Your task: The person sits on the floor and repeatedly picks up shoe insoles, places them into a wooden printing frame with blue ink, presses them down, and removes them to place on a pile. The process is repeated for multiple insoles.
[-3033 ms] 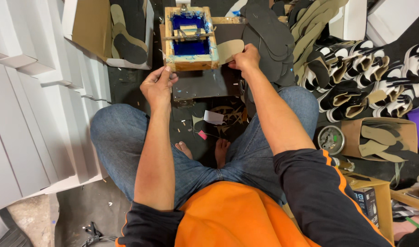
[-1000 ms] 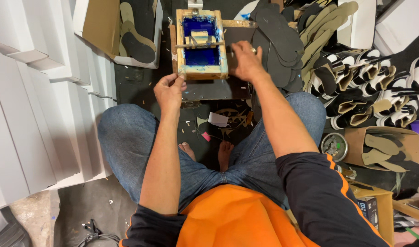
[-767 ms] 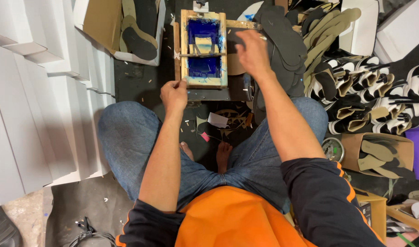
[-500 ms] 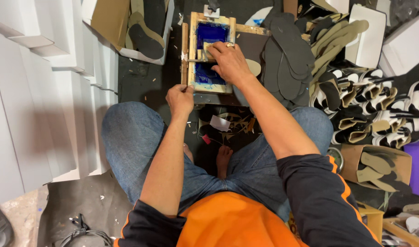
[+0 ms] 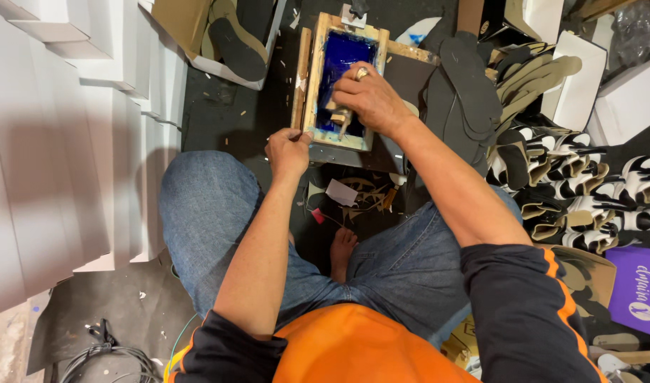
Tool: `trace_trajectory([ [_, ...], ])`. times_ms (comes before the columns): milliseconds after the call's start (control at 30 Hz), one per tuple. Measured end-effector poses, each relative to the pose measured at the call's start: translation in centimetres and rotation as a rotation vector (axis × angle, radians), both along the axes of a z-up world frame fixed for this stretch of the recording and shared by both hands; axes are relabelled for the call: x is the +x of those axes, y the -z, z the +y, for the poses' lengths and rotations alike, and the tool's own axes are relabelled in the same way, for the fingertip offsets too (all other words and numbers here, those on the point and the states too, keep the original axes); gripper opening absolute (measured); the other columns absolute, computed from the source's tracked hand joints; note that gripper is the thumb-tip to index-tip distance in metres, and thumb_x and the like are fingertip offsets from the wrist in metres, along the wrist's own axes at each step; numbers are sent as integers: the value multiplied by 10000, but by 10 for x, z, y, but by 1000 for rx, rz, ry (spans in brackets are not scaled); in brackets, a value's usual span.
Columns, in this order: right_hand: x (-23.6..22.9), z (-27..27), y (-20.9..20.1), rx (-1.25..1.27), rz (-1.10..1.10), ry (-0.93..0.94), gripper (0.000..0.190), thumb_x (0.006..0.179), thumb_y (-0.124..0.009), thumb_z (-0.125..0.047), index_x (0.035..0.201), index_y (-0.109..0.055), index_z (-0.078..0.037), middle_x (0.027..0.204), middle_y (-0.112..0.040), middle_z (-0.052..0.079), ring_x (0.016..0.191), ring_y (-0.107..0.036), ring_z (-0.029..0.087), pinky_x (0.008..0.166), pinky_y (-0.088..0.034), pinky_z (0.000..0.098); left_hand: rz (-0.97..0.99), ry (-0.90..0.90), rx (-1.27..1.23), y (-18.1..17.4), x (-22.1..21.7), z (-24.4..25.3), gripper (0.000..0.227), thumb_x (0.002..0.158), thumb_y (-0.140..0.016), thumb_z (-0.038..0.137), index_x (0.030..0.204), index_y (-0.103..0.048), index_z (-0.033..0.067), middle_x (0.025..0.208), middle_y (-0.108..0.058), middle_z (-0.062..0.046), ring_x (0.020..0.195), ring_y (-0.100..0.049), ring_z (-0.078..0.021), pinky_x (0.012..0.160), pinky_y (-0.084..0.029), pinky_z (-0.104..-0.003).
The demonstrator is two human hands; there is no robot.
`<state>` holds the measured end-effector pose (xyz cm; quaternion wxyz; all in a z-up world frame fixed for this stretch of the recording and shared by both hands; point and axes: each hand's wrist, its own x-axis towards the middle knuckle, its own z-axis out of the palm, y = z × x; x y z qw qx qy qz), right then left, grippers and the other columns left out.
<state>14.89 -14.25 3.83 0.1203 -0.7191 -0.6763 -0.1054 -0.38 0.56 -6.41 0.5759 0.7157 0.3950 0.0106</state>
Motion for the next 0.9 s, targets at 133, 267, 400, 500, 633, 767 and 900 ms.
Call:
trace_trajectory([
  [133,5,12,7,3,63,-42,280,894,-691,199,963,-690,-73,971,-664,50,910,-537,285,965,-371,480,26,12,34,-7,-2,-2,253,827,-778,318,954,-792,100,958,-786,-75,987,-699,-278,915,-508,-386],
  [267,19,3,20,-112,97,-57,344,754,-737,194,939,-714,-96,996,-674,15,999,-550,298,968,-356,522,41,7,12,0,-1,-1,281,820,-782,333,983,-793,105,973,-782,-55,1008,-696,-257,926,-514,-383],
  [400,21,-10,3,-304,93,-3,161,896,-725,42,926,-736,-115,956,-689,-7,1009,-551,285,976,-345,470,77,27,23,-4,0,1,314,805,-765,396,994,-797,148,1043,-775,-48,1125,-602,-294,990,-459,-380],
  [500,23,-18,-5,-384,25,13,231,776,-762,84,808,-708,-138,830,-645,-5,695,-572,268,926,-353,418,71,31,-27,-7,-4,2,338,831,-774,390,1036,-788,122,1121,-738,-90,1202,-566,-285,1015,-477,-403],
  [633,22,-11,-19,-477,-27,4,156,822,-794,-52,783,-688,-160,768,-603,-29,839,-535,243,914,-392,425,29,27,-20,3,0,2,334,821,-789,383,1001,-793,102,1055,-770,-91,1079,-671,-274,969,-509,-375],
  [767,15,-2,-12,-342,27,1,274,804,-706,156,784,-673,-116,773,-566,8,806,-484,272,891,-343,426,12,15,9,10,-3,-1,307,810,-798,370,966,-796,105,1004,-777,-99,1020,-698,-297,912,-516,-400],
  [900,8,23,-1,-145,97,-5,217,789,-783,53,947,-772,-95,964,-720,-21,987,-581,283,977,-344,452,68,9,-31,-8,-3,1,305,834,-773,366,1013,-783,120,1074,-754,-130,1106,-648,-322,954,-500,-413],
])
